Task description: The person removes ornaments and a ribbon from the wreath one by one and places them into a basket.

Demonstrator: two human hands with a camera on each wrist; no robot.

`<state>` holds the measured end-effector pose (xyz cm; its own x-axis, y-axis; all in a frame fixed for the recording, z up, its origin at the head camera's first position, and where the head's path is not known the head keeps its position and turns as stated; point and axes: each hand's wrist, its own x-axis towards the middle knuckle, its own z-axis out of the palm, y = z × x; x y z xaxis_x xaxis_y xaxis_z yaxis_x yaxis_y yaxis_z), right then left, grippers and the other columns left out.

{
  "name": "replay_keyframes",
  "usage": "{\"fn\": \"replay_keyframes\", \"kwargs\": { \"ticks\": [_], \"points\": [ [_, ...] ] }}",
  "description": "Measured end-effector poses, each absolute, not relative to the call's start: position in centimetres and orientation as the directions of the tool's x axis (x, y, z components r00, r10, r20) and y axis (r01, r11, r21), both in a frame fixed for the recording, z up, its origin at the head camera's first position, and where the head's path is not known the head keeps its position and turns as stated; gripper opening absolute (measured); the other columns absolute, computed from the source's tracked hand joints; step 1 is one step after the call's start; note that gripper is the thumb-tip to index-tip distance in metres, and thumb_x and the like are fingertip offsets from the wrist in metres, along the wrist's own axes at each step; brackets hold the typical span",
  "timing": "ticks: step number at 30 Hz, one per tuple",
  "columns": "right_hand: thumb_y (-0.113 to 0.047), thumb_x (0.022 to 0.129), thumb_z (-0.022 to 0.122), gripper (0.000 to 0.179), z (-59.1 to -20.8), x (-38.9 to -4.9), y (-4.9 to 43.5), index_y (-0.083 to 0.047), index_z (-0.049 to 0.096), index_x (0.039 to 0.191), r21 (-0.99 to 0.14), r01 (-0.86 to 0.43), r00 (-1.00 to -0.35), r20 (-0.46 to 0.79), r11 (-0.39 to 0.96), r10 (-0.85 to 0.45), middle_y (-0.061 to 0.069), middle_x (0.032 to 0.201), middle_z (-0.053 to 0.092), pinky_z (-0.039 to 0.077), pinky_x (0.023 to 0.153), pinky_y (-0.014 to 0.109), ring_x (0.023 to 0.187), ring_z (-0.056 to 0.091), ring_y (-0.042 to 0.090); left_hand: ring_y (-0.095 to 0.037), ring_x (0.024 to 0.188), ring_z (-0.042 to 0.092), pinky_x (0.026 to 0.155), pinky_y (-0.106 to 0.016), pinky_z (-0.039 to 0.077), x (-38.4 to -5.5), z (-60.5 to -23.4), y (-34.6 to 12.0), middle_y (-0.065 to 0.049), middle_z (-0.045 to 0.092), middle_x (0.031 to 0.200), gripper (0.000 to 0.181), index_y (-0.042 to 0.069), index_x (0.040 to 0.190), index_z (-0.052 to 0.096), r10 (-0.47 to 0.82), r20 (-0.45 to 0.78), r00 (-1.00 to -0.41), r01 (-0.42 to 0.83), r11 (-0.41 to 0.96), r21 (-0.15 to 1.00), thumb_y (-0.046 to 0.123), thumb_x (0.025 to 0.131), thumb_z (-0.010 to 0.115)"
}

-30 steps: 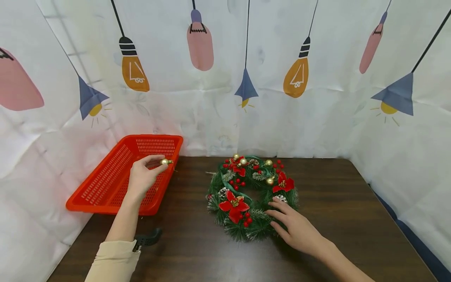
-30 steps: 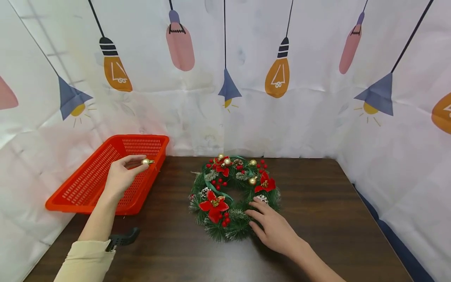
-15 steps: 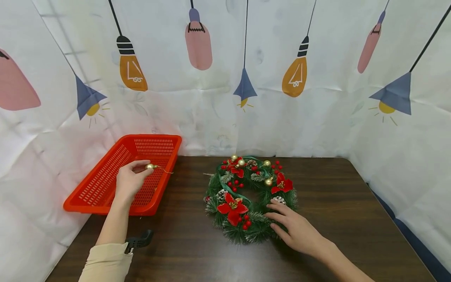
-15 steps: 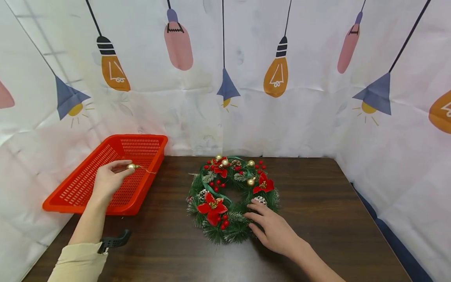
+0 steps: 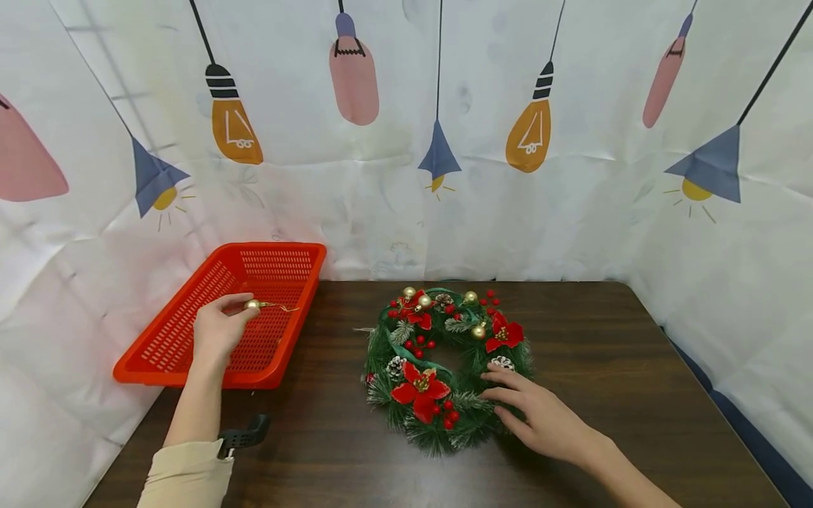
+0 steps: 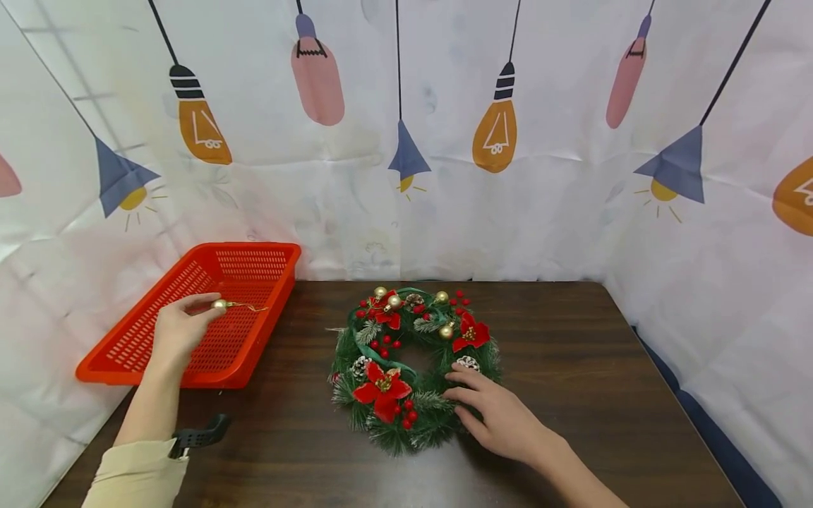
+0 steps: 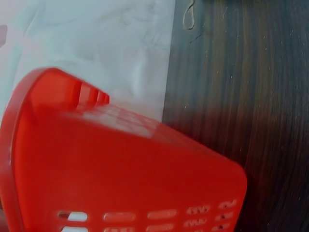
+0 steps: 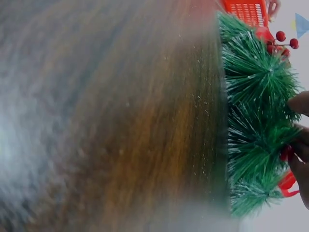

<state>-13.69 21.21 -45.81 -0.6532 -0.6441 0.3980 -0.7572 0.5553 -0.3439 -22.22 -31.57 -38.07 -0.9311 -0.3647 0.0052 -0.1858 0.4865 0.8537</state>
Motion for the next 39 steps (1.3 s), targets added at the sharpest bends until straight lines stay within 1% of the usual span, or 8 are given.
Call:
{"fn": "replay_keyframes", "kwargs": {
  "ticks": [6,12,19,24,27,33,36,39],
  "points": [
    [-0.007,0.096,0.072,0.032,-45.8,-13.7,21.8,-0.023,0.070,0.124,-0.360,-0.768,-0.640,0.392,0.530,-0.660,0.005,0.143,0.057,0.054,0.096,0.050,0.139,0.047,0.033,-0.025,0.106,0.052,0.074,-0.033,0.045,-21.9,-38.1,-32.2,-0.020,0.060,0.134,0.044,0.003,0.142,0.060,-0.384,-0.005,-0.923,-0.212,0.500,0.839,0.023,0.103,0.064],
    [-0.006,0.095,0.072,0.034,-45.7,-13.8,22.2,-0.024,0.070,0.124,-0.370,-0.785,-0.618,0.403,0.497,-0.675,0.006,0.143,0.057,0.051,0.101,0.045,0.139,0.047,0.035,-0.033,0.109,0.050,0.076,-0.039,0.043,-21.7,-38.5,-32.5,-0.024,0.057,0.136,0.044,0.000,0.141,0.059,-0.337,-0.007,-0.942,-0.200,0.542,0.816,0.022,0.103,0.063],
    [-0.004,0.094,0.072,0.037,-45.4,-13.9,22.5,-0.027,0.069,0.123,-0.376,-0.779,-0.626,0.406,0.503,-0.666,0.006,0.143,0.058,0.048,0.106,0.038,0.139,0.048,0.035,-0.045,0.127,0.042,0.092,-0.055,0.045,-21.7,-38.8,-32.6,-0.028,0.044,0.150,0.050,0.000,0.145,0.056,-0.284,-0.018,-0.959,-0.182,0.562,0.807,0.027,0.103,0.063],
    [-0.004,0.095,0.071,0.034,-45.3,-14.1,22.8,-0.024,0.070,0.123,-0.379,-0.779,-0.625,0.396,0.500,-0.673,0.007,0.143,0.058,0.050,0.103,0.041,0.139,0.047,0.036,-0.041,0.117,0.053,0.088,-0.049,0.050,-21.7,-38.5,-32.1,-0.028,0.046,0.148,0.052,0.001,0.146,0.055,-0.257,-0.025,-0.966,-0.171,0.564,0.808,0.032,0.104,0.061],
    [-0.002,0.094,0.073,0.036,-45.3,-14.3,23.0,-0.023,0.072,0.123,-0.383,-0.790,-0.609,0.405,0.479,-0.682,0.008,0.142,0.058,0.049,0.104,0.038,0.139,0.047,0.036,-0.039,0.112,0.055,0.084,-0.045,0.050,-21.6,-38.3,-31.6,-0.027,0.048,0.147,0.053,0.002,0.145,0.056,-0.231,-0.014,-0.973,-0.150,0.580,0.801,0.036,0.104,0.061],
    [0.003,0.093,0.072,0.039,-45.1,-15.1,23.7,-0.023,0.073,0.123,-0.408,-0.831,-0.540,0.422,0.379,-0.728,0.011,0.140,0.059,0.035,0.113,0.024,0.139,0.046,0.039,-0.042,0.122,0.050,0.092,-0.055,0.047,-21.6,-37.6,-30.6,-0.025,0.050,0.146,0.054,0.004,0.143,0.059,-0.185,0.019,-0.983,-0.096,0.593,0.800,0.040,0.103,0.062],
    [0.002,0.094,0.072,0.038,-45.0,-15.4,24.1,-0.024,0.074,0.122,-0.424,-0.837,-0.517,0.409,0.346,-0.751,0.010,0.141,0.060,0.031,0.115,0.024,0.140,0.046,0.038,-0.042,0.122,0.051,0.093,-0.056,0.047,-21.7,-37.4,-30.0,-0.024,0.052,0.144,0.054,0.004,0.143,0.059,-0.169,0.024,-0.985,-0.081,0.590,0.804,0.040,0.103,0.062],
    [0.002,0.094,0.071,0.038,-45.0,-15.8,24.6,-0.024,0.074,0.121,-0.453,-0.837,-0.498,0.399,0.306,-0.770,0.011,0.140,0.060,0.033,0.115,0.027,0.141,0.045,0.037,-0.041,0.122,0.053,0.095,-0.057,0.048,-21.7,-37.3,-29.5,-0.023,0.055,0.141,0.053,0.004,0.142,0.060,-0.152,0.030,-0.988,-0.066,0.588,0.806,0.040,0.103,0.062]
  ]
}}
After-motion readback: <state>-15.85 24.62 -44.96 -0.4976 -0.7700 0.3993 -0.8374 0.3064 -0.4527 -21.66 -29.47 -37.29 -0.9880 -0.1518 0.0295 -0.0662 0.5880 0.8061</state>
